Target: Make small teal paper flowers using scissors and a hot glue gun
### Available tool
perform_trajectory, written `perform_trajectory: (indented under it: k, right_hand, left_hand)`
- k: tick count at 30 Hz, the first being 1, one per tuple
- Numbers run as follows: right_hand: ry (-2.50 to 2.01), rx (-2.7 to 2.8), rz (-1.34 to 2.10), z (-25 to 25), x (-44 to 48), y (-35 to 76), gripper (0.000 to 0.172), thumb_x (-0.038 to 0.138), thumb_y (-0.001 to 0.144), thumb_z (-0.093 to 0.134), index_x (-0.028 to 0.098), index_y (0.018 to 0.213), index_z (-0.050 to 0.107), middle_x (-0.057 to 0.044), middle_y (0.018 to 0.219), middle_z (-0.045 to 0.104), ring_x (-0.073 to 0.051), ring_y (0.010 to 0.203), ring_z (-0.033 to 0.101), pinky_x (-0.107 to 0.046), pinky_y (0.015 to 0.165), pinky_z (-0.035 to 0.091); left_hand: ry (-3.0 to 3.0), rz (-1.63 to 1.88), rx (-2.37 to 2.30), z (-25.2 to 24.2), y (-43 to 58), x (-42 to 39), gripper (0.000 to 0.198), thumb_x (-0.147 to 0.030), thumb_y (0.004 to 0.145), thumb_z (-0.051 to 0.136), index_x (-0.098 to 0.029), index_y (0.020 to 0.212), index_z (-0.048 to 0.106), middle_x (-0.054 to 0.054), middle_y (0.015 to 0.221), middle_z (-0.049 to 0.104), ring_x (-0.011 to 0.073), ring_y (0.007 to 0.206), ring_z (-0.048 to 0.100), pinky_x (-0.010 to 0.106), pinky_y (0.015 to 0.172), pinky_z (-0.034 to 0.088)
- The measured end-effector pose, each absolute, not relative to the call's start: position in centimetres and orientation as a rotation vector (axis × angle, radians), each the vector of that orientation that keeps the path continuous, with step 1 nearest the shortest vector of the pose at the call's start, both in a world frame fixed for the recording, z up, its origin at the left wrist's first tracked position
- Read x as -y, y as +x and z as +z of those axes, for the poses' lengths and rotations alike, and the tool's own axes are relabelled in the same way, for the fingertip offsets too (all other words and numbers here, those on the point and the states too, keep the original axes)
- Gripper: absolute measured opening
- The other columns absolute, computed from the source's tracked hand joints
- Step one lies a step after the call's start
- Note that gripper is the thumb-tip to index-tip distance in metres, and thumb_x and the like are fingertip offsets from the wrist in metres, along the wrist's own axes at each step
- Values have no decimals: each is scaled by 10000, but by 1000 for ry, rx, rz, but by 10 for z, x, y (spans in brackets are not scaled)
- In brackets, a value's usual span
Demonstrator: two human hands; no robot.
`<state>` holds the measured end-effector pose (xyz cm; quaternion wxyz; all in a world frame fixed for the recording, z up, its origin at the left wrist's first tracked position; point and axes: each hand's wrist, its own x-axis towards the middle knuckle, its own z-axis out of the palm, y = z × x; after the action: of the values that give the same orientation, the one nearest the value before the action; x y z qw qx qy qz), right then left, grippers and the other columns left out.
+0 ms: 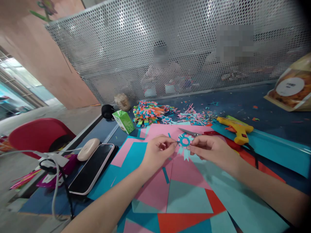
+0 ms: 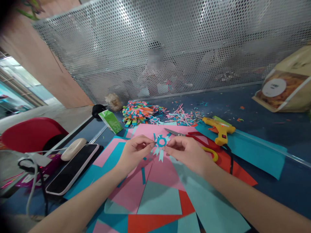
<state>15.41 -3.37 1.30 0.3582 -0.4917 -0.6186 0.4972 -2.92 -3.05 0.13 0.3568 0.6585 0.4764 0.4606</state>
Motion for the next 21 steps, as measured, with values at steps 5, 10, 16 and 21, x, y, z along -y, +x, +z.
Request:
perform_trajectory:
  k: [5,10,16,21]
  right_hand:
    - [-1190,1595,1399,9,30,157,273,415,685,632,171,604,542,38,499,490,-66,431,390,-214,424,289]
    - [-1132,1533,1439,7,28,161,290,442,704,634,174,635,548,45,514,482,-63,436,375,-218,427,272]
    - [-1142,1516,1412,7,26,163,288,439,725,626,175,633,557,44,537,489,-60,437,383,-218,423,273]
    - [-1132,1465,1399,2,23,165,283,432,730,630,171,637,573,43,554,509,-46,423,390,-208,415,282]
  left_hand:
    - [1718,1196,-1195,3,-30,31,68,-187,698,621,-136,679,660,41,689,616,120,623,549,233,568,414]
    - [1388,1284,-1050,6,-29,30,86,-245,738,628,-169,745,666,32,818,662,134,791,605,253,730,474]
    - [940,1270,-653,12,-31,32,73,-238,732,650,-182,710,609,19,982,666,178,1063,572,294,864,470]
    - [872,1092,-679,14,-30,35,153,-259,710,680,-149,690,575,-2,715,636,41,497,522,159,451,379]
